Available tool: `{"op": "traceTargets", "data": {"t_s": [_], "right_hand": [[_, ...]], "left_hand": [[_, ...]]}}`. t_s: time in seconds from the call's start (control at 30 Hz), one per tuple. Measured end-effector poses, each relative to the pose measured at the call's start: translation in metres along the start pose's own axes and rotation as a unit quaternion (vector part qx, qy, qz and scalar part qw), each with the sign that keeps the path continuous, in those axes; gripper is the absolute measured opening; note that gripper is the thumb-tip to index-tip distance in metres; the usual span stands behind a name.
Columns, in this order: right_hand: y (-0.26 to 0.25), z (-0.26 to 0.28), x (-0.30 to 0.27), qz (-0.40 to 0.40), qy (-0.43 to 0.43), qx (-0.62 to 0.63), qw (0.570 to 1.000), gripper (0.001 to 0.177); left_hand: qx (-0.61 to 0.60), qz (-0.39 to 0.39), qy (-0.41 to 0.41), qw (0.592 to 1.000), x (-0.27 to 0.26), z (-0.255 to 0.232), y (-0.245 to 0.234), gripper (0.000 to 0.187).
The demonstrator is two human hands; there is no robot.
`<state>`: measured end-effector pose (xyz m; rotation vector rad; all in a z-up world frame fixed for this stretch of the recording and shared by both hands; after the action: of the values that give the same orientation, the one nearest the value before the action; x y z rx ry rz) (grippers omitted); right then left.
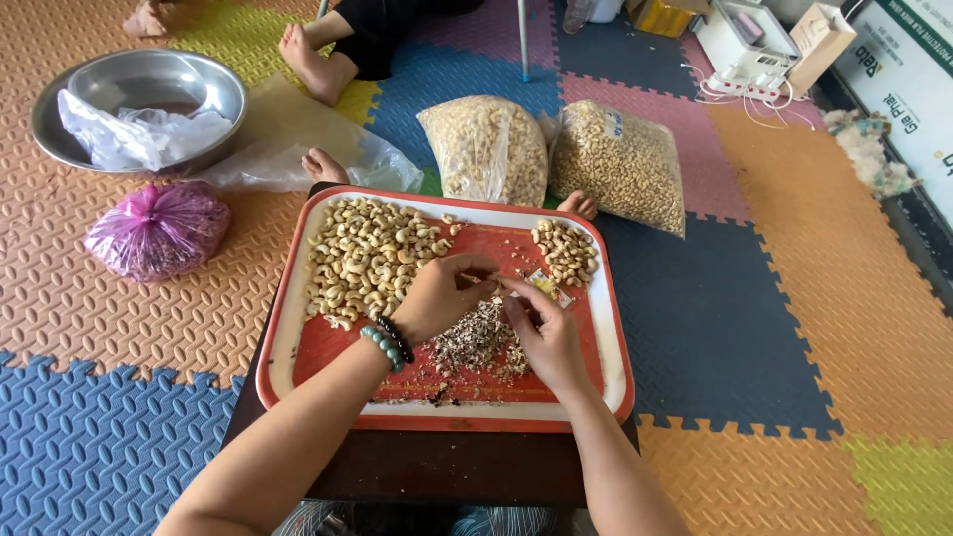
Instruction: Peeling the skin off cashew nuts by hand and sorting them on a tray.
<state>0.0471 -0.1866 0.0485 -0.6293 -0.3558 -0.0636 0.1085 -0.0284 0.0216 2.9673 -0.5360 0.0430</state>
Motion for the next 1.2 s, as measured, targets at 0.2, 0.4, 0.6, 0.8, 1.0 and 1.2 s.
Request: {"op": "traceTargets", "data": {"t_s": [0.2, 0.4, 0.6, 0.8, 1.0, 1.2], "right_hand": [[0.002, 0.017, -0.005, -0.016, -0.021, -0.023, 0.999, 0.025], [0.006, 0.007, -0.009, -0.031, -0.041, -0.017, 0.999, 0.027], [0.001, 0.015, -0.008, -0.033, -0.065, -0.032, 0.997, 0.027], [0.000, 0.016, -0.007, -0.042, -0.073, -0.050, 0.995, 0.027], [-0.003, 0.018, -0.008, -0.077, -0.117, -0.105, 0.985, 0.021], [-0.001, 0.000, -0.007, -0.124, -0.156, -0.185, 0.962, 0.022]], "left_hand": [[-0.295, -0.046, -0.065, 0.952, -0.013, 0.007, 0.007, 0.034], [-0.328, -0.065, -0.088, 0.938, -0.015, 0.007, 0.003, 0.033], [-0.325, -0.060, -0.088, 0.940, -0.015, 0.009, 0.001, 0.032], [-0.304, -0.029, -0.077, 0.949, -0.022, -0.009, 0.006, 0.039], [-0.287, -0.003, -0.061, 0.956, -0.022, -0.006, 0.004, 0.044], [-0.255, 0.020, -0.056, 0.965, -0.021, -0.004, 0.006, 0.042]]}}
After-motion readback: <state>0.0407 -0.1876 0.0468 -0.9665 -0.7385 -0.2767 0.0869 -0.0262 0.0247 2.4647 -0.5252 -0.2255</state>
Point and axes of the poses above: each hand's wrist, its own x-axis towards the middle knuckle, its own y-axis out of the palm, z = x × y, the point moved 6 cm from there along x, towards the middle knuckle, and after that the axes turned 14 degrees about -x, right-handed, at the moved point
